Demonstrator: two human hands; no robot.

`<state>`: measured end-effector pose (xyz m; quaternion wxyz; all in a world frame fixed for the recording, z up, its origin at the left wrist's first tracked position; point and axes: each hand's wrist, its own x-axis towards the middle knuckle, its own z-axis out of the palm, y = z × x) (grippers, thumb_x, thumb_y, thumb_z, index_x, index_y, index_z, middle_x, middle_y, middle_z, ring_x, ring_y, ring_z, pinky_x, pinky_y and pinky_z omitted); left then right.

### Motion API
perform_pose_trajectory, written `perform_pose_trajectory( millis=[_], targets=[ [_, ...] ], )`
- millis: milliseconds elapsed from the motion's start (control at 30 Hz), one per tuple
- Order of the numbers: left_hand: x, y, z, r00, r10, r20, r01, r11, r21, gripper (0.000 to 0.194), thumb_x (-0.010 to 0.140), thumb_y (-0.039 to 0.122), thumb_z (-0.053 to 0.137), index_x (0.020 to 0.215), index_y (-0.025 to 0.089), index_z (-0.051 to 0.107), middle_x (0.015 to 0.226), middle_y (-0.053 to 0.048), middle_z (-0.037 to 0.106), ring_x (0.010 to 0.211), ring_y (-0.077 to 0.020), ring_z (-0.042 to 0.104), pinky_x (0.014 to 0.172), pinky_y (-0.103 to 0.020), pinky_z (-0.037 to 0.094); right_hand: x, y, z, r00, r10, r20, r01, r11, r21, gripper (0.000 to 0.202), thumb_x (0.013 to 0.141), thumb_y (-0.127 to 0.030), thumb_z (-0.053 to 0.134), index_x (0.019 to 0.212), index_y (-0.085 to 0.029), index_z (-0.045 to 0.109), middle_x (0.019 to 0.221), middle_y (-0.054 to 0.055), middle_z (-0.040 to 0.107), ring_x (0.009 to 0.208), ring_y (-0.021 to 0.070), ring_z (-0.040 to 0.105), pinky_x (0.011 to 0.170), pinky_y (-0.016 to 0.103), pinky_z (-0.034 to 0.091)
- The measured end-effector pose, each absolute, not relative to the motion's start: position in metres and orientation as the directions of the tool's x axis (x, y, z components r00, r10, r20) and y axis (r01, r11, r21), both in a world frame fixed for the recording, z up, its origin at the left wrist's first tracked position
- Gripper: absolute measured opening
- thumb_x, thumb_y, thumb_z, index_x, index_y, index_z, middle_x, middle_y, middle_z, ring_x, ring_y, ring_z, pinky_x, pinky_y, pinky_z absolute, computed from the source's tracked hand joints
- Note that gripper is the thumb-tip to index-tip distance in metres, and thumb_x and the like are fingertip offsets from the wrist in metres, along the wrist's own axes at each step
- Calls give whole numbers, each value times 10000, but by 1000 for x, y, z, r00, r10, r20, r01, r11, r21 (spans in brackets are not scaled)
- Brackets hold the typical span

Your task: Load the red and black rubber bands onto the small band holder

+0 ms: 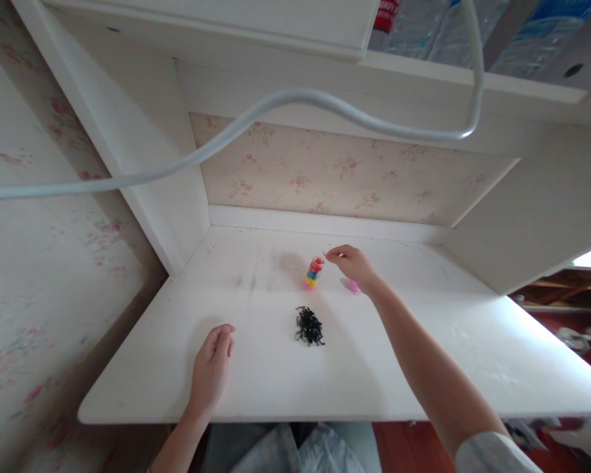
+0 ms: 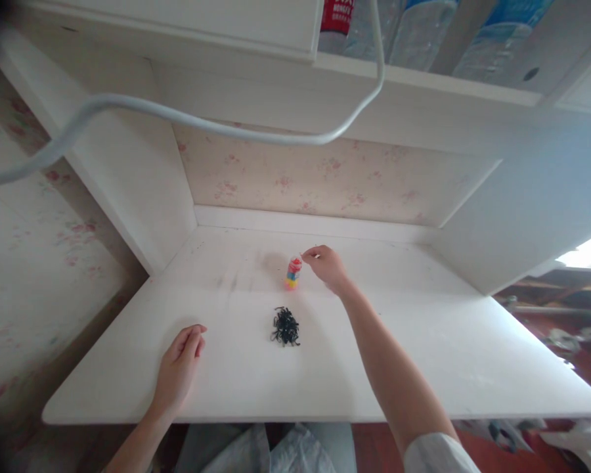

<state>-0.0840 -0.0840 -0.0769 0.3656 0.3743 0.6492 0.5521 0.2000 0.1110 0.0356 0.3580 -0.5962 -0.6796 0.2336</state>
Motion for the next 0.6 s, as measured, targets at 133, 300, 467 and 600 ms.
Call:
perform_pose_trajectory(
  millis=[133,300,467,600],
  targets=[
    [-82,-85,-75,-456,889,-45,113,108,988,377,830,559,498,897,202,596,606,46,428,539,-106,392,496,-211,321,197,127,34,-135,979,153,695,204,-690,175,695,-321,625,707,-185,735,822,39,679,722,153,581,608,237,391],
    [-81,-87,-73,-450,892,-42,146,120,982,386,826,570,493,863,200,597,601,48,428,526,-101,390,487,-207,323,183,138,40,-102,991,-89,729,13,-684,116,627,-243,657,676,-152,710,618,22,618,620,144,543,553,243,367],
    [-82,-86,-75,-451,892,-35,176,127,976,388,837,565,482,892,197,592,612,50,430,537,-101,400,498,-206,326,179,140,43,-89,973,-212,643,-107,-758,427,596,-153,656,1023,-165,655,840,48,675,706,139,578,581,232,410],
    [-82,-84,-77,-440,897,-41,180,133,975,396,848,560,474,915,187,590,622,47,433,546,-98,404,505,-205,326,178,147,37,-131,946,-298,639,-149,-755,454,596,-116,642,1044,-185,646,880,58,688,754,155,605,589,229,425]
  ],
)
